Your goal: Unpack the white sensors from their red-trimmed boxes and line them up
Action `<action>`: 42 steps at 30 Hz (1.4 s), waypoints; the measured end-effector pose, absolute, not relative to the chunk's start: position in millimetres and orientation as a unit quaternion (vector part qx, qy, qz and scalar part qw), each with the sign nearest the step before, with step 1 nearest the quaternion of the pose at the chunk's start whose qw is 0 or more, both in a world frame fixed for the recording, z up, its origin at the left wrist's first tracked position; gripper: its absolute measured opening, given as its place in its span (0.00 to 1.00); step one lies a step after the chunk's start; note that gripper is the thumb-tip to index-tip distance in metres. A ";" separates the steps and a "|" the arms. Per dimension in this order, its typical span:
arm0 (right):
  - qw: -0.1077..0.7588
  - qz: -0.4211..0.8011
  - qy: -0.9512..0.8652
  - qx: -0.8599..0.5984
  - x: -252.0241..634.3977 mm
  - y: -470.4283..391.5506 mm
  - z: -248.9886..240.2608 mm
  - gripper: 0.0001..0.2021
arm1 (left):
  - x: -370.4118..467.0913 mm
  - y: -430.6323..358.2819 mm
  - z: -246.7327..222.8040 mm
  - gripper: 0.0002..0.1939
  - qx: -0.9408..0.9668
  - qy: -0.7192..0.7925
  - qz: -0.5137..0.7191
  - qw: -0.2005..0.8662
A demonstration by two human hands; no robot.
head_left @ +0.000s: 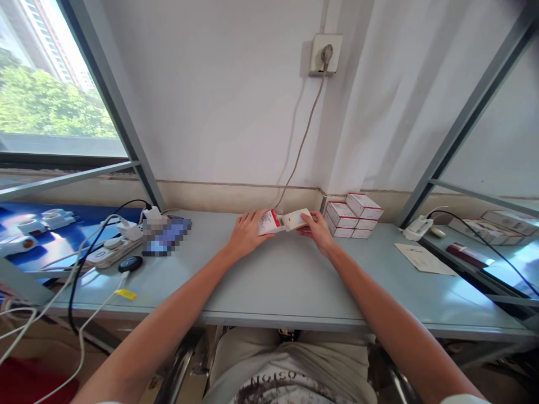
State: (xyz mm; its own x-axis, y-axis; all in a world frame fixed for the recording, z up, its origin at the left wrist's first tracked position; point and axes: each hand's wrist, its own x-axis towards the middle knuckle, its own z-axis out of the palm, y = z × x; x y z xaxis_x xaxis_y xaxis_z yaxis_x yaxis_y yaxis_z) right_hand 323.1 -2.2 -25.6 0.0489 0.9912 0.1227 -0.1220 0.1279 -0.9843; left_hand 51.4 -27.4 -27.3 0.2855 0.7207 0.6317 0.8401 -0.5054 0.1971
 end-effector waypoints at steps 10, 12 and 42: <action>0.577 0.454 -0.467 -0.493 328.4 4.7 -34.0 0.13 | 33.8 -23.5 -24.7 0.23 -0.665 -0.695 -0.216 0.166; 0.563 0.460 -0.479 -0.491 327.2 3.3 -34.1 0.12 | 31.7 -22.4 -25.5 0.23 -0.657 -0.707 -0.201 0.166; 0.445 0.417 -0.594 -0.524 322.9 -0.5 -37.3 0.13 | 35.5 -17.7 -23.3 0.19 -0.747 -0.551 -0.338 0.156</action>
State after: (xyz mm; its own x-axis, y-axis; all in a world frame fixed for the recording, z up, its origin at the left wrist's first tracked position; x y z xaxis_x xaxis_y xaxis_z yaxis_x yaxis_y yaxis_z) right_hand 322.9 -0.5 -37.3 -0.0540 0.9944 0.0913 0.2514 0.1020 -0.9625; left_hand 35.5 -17.7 -23.3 0.1641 0.7172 0.6773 0.9282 -0.3446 0.1401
